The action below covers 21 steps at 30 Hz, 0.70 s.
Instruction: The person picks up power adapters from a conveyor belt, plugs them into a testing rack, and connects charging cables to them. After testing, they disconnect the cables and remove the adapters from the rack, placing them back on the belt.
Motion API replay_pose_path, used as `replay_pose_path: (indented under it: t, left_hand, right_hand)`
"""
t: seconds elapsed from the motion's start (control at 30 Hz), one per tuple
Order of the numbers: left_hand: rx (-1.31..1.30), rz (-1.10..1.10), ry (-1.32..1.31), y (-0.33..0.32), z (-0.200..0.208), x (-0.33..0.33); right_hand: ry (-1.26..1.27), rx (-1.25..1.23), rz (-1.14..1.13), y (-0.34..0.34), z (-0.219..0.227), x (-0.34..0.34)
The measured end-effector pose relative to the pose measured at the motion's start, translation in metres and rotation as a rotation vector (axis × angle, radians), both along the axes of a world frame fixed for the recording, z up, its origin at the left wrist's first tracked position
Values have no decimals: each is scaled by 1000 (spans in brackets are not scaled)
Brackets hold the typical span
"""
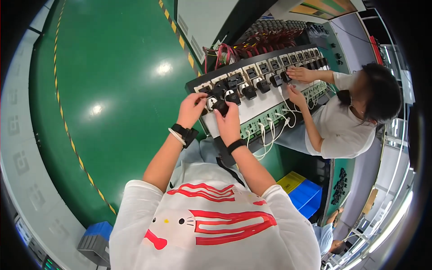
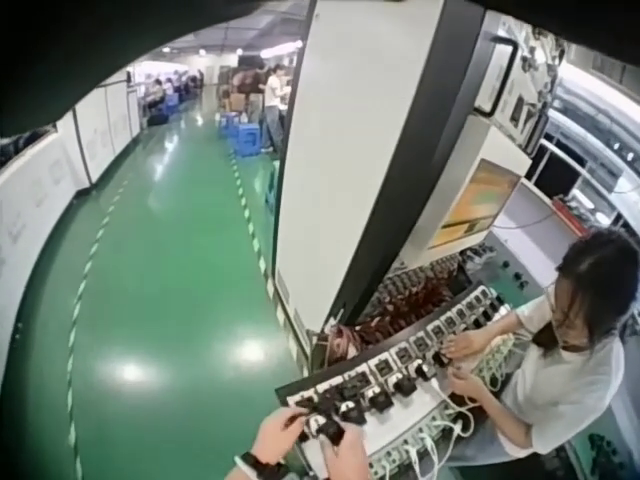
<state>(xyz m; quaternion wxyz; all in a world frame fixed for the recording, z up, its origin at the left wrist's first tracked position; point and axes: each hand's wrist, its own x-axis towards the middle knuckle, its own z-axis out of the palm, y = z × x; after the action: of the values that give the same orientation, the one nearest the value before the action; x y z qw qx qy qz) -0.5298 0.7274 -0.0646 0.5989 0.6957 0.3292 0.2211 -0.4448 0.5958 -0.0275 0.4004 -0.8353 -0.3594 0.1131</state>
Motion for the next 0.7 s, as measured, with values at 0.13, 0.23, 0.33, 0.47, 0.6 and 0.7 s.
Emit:
replay_pose_path:
  t: [0.13, 0.23, 0.33, 0.47, 0.6, 0.7]
  left_hand:
    - [191, -40, -31, -18, 2, 2]
    - [-101, -49, -32, -24, 0, 4]
    - [-131, -34, -39, -15, 0, 2]
    - [-338, -62, -96, -10, 0, 3]
    - [-283, -87, -18, -8, -1, 4]
    - [-257, -88, -4, -5, -10, 4]
  right_hand:
    - [-69, -154, -69, 11, -1, -10]
    - [-123, -296, -21, 19, 8, -10]
    - [-184, -443, 101, 26, 16, -19]
    - [-80, -366, 10, 27, 13, -14]
    - [56, -322, -46, 14, 5, -7]
    - [39, -339, -24, 19, 11, -5]
